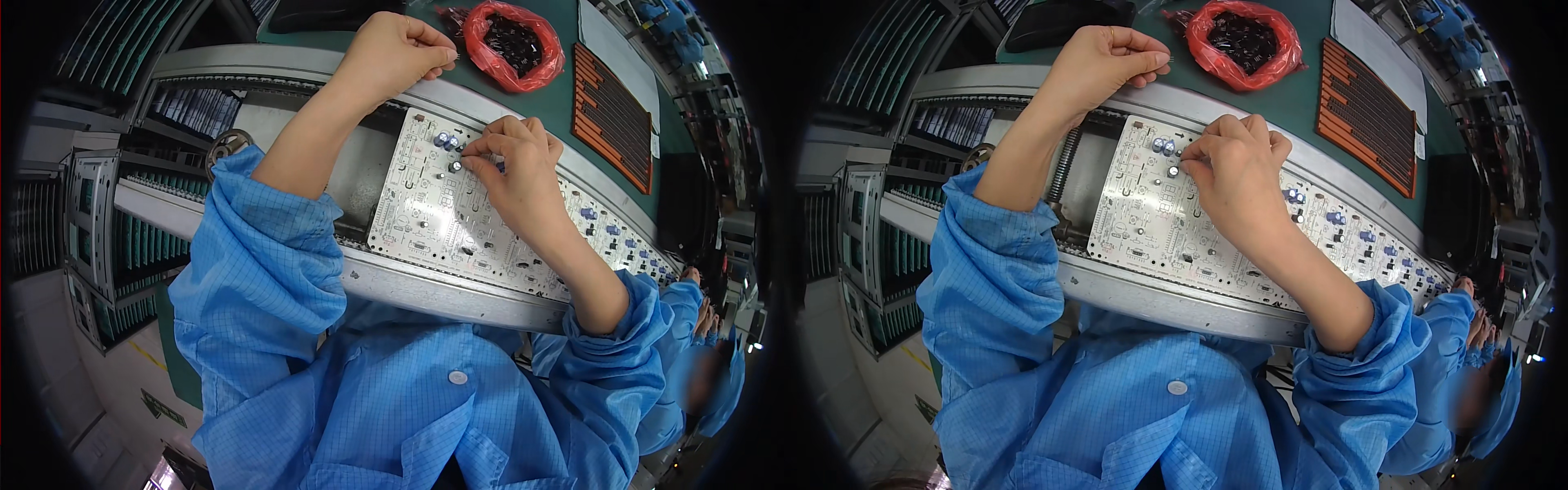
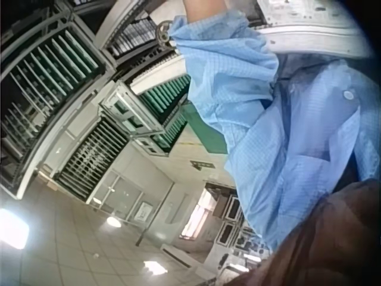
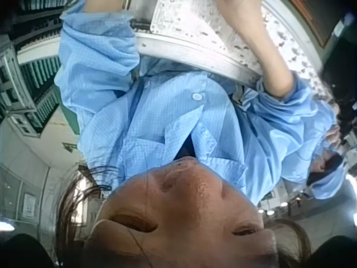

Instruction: Assembling electronic components onto a printed circuit board on a factory assembly line.

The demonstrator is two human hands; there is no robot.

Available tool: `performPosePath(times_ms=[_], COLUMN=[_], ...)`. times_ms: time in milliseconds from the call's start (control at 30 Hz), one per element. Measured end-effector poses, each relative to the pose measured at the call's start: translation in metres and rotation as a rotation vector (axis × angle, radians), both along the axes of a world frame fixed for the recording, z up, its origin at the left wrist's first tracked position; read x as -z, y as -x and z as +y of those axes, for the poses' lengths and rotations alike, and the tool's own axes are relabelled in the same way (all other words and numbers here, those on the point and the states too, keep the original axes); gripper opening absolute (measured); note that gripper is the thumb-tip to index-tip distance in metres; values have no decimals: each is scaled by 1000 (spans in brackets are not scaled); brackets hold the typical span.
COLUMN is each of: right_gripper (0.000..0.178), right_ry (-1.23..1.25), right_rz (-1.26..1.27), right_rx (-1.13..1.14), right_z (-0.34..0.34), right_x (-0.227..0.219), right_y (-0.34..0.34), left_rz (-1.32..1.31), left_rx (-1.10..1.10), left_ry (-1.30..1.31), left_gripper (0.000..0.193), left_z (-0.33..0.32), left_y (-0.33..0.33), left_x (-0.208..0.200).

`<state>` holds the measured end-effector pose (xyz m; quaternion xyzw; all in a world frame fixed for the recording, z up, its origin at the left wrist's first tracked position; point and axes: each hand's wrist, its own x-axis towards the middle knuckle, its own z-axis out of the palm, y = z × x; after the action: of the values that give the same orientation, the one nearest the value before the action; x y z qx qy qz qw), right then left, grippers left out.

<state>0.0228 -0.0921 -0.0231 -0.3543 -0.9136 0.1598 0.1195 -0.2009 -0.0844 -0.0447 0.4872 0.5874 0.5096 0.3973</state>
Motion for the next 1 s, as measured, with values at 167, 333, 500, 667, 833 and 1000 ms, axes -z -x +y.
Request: performPosePath(times_ms=[167,333,500,667,833,1000], right_gripper=[10,9,9,9,8,8], right_ry=[34,51,93,-6,-97,-110], right_rz=[-23,-55,-57,-22,-15,-19], right_rx=[55,96,92,10,-38,-12], right_z=[-1,-3,0,5,5,5], right_x=[-1,-7,-6,-2,3,3], right_y=[2,7,6,0,0,-1], left_rz=[12,-20,-19,-25,-17,-10], left_rx=[11,-16,-12,31,43,41], left_ry=[10,-47,-49,-21,-14,3], left_gripper=[22,19,20,21,22,23], left_z=[0,0,-1,0,-1,-1], left_y=[-1,-3,-4,-4,-2,-4], left_x=[-4,-2,-4,-6,-5,-7])
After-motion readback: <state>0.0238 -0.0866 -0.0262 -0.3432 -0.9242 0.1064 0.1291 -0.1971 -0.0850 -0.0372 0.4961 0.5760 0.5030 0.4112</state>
